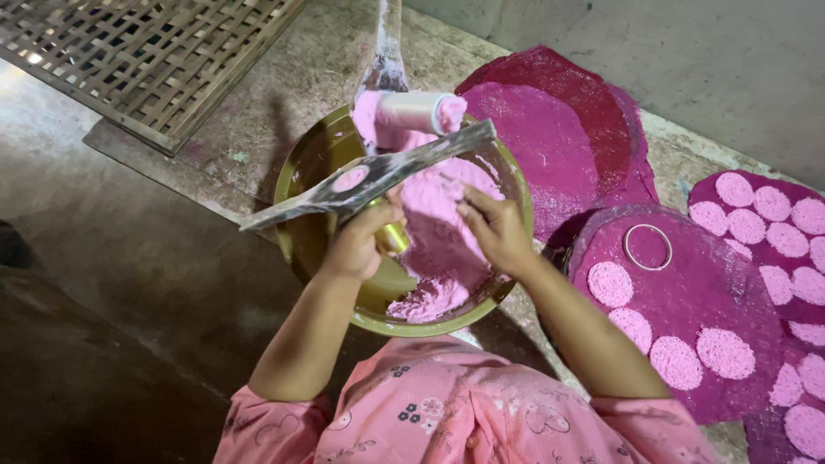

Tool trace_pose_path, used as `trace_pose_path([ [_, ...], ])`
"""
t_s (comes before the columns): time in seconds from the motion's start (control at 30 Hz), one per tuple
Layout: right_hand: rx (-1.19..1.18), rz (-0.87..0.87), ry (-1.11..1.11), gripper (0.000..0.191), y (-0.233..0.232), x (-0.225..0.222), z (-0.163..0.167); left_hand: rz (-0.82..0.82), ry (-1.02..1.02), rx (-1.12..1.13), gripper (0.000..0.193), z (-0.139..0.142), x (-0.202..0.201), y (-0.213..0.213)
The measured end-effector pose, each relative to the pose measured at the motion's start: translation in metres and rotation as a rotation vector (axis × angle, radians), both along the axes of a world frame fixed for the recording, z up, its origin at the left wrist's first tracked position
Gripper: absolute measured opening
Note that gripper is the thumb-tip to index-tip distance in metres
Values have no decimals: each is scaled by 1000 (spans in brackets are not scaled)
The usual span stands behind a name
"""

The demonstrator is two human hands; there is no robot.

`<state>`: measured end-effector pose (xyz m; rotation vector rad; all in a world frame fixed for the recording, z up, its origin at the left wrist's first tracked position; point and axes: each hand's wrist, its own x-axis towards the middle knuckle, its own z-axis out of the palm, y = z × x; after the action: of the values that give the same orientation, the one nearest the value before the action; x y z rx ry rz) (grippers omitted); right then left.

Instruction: The person fills a handheld extruder tool with pink batter from a large basin, squeezes round batter discs onto round magenta boards, and repeats to fill each board. At the end the person stacks a filled board and hangs it on strings above a steamer pot.

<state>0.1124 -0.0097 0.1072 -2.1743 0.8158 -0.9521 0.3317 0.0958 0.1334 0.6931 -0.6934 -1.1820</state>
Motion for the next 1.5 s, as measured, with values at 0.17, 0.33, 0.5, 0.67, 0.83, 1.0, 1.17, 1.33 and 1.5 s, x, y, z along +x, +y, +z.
trace_pose_path([
  [0.17, 170, 38, -257, 42, 29, 17, -19, 18, -230, 11, 5, -6, -19, -13],
  [0.33, 228, -85, -306, 12, 41, 34, -22, 37, -413, -37, 16, -19, -33, -6],
  [0.5, 193, -27, -179, 21, 35, 31, -12, 20, -341, 269, 17, -27, -8, -5],
  [0.67, 287, 41, 459, 44, 41, -3, 8, 268, -250, 263, 19, -24, 51, -7],
  [0.83, -103, 222, 404, 35, 44, -32, 36, 103, 49, 198, 30, -36, 15, 21],
  [1.0, 366, 374, -763, 91, 50, -79, 73, -824, 683, 266, 48, -36, -113, 45],
  [1.17, 615, 432, -920, 67, 75, -179, 102, -669, -487, -29, 49, 1, -186, 43],
  [1.33, -293, 151, -350, 53, 104, -255, 128, -624, -938, 152, 36, 67, -211, 48],
  [1.5, -651, 173, -45, 63, 152, -298, 124, -574, -1332, -129, 46, 86, -274, 50],
])
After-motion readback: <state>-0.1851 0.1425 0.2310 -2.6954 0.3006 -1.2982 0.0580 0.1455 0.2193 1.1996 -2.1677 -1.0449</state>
